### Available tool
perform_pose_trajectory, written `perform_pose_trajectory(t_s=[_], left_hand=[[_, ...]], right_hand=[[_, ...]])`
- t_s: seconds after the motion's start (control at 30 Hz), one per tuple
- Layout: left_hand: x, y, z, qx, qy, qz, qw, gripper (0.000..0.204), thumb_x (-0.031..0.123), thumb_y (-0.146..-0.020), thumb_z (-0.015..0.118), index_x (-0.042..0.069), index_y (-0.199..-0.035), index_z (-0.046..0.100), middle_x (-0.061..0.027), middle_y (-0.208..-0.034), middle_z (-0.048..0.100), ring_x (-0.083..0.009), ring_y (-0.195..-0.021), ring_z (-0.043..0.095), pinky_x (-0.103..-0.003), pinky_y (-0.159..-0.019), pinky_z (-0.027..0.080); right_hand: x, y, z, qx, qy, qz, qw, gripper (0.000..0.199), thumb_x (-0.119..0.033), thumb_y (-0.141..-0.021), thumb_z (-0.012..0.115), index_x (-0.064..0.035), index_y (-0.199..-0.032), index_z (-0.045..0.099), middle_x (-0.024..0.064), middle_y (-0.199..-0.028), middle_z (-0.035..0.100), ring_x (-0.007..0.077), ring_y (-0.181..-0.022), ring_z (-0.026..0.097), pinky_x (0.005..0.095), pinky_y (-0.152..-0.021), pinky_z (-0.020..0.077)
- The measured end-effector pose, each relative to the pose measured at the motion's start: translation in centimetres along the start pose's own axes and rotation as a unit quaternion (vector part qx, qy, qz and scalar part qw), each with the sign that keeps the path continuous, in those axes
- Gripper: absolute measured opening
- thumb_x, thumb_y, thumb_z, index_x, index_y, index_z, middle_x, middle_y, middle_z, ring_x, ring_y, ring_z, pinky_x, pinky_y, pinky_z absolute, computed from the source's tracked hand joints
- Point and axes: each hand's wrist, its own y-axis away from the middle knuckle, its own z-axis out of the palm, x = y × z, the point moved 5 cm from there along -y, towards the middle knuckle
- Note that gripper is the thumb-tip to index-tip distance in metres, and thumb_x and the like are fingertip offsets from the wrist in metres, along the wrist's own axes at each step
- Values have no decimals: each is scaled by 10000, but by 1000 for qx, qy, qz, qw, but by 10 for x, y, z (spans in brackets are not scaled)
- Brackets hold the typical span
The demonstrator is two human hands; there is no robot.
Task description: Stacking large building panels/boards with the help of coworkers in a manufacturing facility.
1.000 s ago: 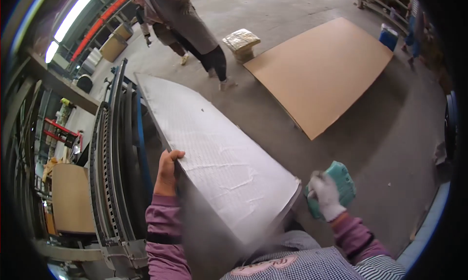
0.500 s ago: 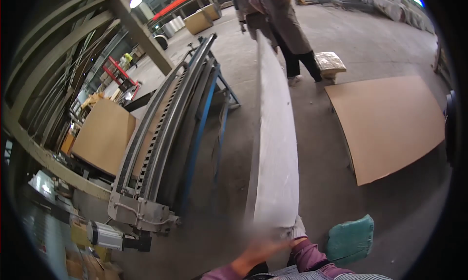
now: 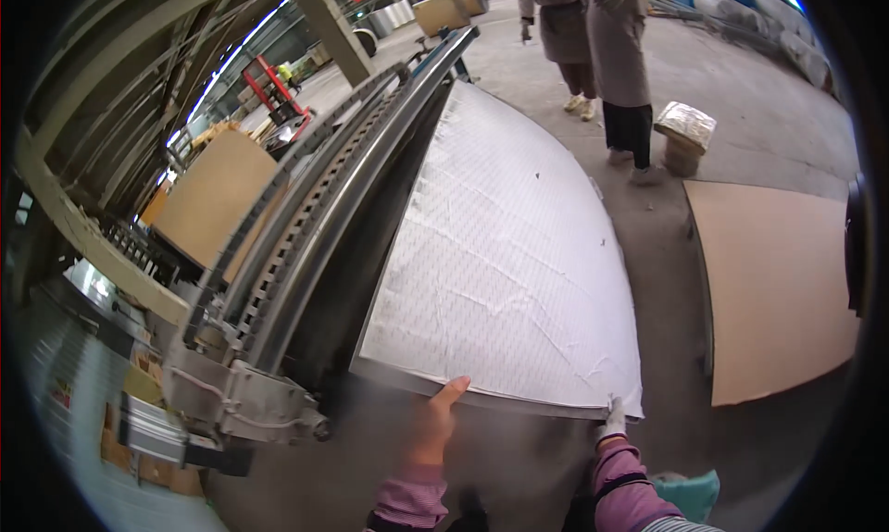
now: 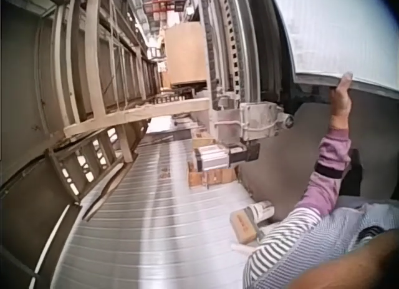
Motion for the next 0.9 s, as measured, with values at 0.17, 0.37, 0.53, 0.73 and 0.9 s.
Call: perform_pose_trajectory(t_s=[0.17,0.37,0.53,0.73,0.9], left_hand=[[-114,13,51,128,125,-150,972,167,-8,-780,673,85,-914,708,-100,-918,660,-226,-906,611,-333,-837,463],[-205,13,48,71,278,-283,915,85,51,-789,696,24,-870,693,4,-888,629,-111,-846,558,-272,-814,454],[-252,15,58,87,416,-311,850,246,6,-723,704,12,-962,646,-1,-893,607,-140,-856,577,-279,-828,448],[-308,28,52,87,427,-334,836,353,-37,-709,677,21,-1047,592,-35,-967,590,-196,-919,579,-339,-868,465],[-297,8,54,130,485,-409,762,274,-37,-713,681,9,-977,623,-57,-915,616,-211,-877,603,-353,-853,475]], right_hand=[[8,-98,-26,27,226,-39,973,477,-463,-939,443,-127,-1267,525,48,-1278,551,244,-1198,479,404,-1054,325],[54,-122,-26,-34,82,-50,995,316,-350,-933,545,-95,-1109,609,20,-1045,633,167,-1001,572,321,-926,442],[59,-139,-39,-233,28,-28,972,259,-323,-949,529,-145,-798,641,-35,-768,646,114,-771,598,288,-883,472],[96,-122,-17,46,12,-9,999,316,-250,-992,420,-160,-706,522,-57,-628,483,90,-578,450,269,-630,418],[108,-154,-30,9,9,14,1000,323,-274,-957,519,-180,-651,477,-51,-595,475,107,-568,450,263,-636,427]])
